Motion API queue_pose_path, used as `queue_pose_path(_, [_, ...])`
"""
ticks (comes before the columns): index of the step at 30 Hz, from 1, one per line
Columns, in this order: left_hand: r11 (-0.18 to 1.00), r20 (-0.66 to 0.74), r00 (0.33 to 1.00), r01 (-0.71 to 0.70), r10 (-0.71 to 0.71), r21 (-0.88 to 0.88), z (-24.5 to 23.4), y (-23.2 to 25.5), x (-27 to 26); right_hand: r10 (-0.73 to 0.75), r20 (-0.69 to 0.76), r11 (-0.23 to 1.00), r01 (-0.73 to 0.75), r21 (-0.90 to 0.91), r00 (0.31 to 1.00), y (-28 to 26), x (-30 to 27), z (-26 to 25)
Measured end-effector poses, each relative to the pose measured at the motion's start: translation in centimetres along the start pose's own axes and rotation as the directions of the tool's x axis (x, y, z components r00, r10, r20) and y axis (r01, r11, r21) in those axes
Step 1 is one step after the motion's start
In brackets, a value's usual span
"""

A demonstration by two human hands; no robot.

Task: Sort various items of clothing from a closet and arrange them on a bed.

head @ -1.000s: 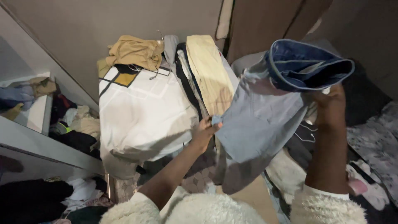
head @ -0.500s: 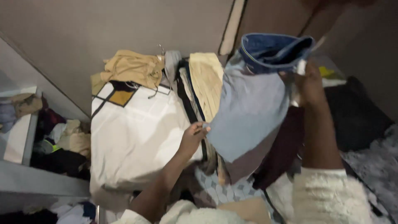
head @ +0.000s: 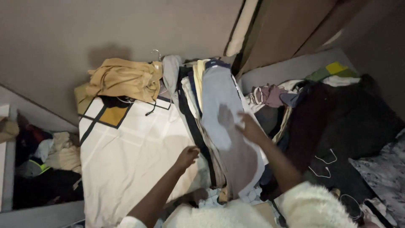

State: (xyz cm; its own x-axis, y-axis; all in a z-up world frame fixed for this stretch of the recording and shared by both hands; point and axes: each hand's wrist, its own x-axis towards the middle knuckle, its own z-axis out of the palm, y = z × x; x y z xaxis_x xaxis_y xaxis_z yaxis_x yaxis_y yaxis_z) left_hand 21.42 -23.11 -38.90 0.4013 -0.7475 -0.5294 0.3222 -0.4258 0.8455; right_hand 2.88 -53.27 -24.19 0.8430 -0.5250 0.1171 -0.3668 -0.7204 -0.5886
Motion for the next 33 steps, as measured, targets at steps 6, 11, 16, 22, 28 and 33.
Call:
queue_pose_path(6, [0.969,0.085,0.988,0.146,-0.131,-0.197,-1.2,-3.1,-0.6,-0.182,0.036,0.983,0.183,-0.032,0.983,2.1,-9.6,6.6])
queue_pose_path(11, [0.939,0.109,0.979,0.195,-0.17,-0.282,-1.8,-3.2,-1.4,-0.035,0.169,0.999,0.036,-0.004,0.985,0.8,-14.1,8.2])
queue_pose_path(16, [0.92,0.05,0.981,0.194,-0.188,-0.34,-1.9,-1.6,-3.2,0.081,0.043,0.985,-0.087,0.151,0.996,1.0,-15.2,7.3])
queue_pose_path(22, [0.898,-0.082,0.994,0.03,-0.073,-0.439,-2.1,1.1,-7.4,0.33,-0.016,0.886,-0.304,0.349,0.944,-2.4,-14.2,3.6])
queue_pose_path(28, [0.805,-0.183,0.979,-0.179,0.088,-0.566,-2.6,3.4,-13.3,0.281,-0.081,0.796,-0.186,0.576,0.956,-0.9,-15.2,2.7])
queue_pose_path(33, [0.733,-0.3,0.934,-0.342,0.195,-0.588,-3.2,3.0,-18.0,0.124,-0.099,0.566,0.012,0.824,0.987,-0.6,-16.3,1.7])
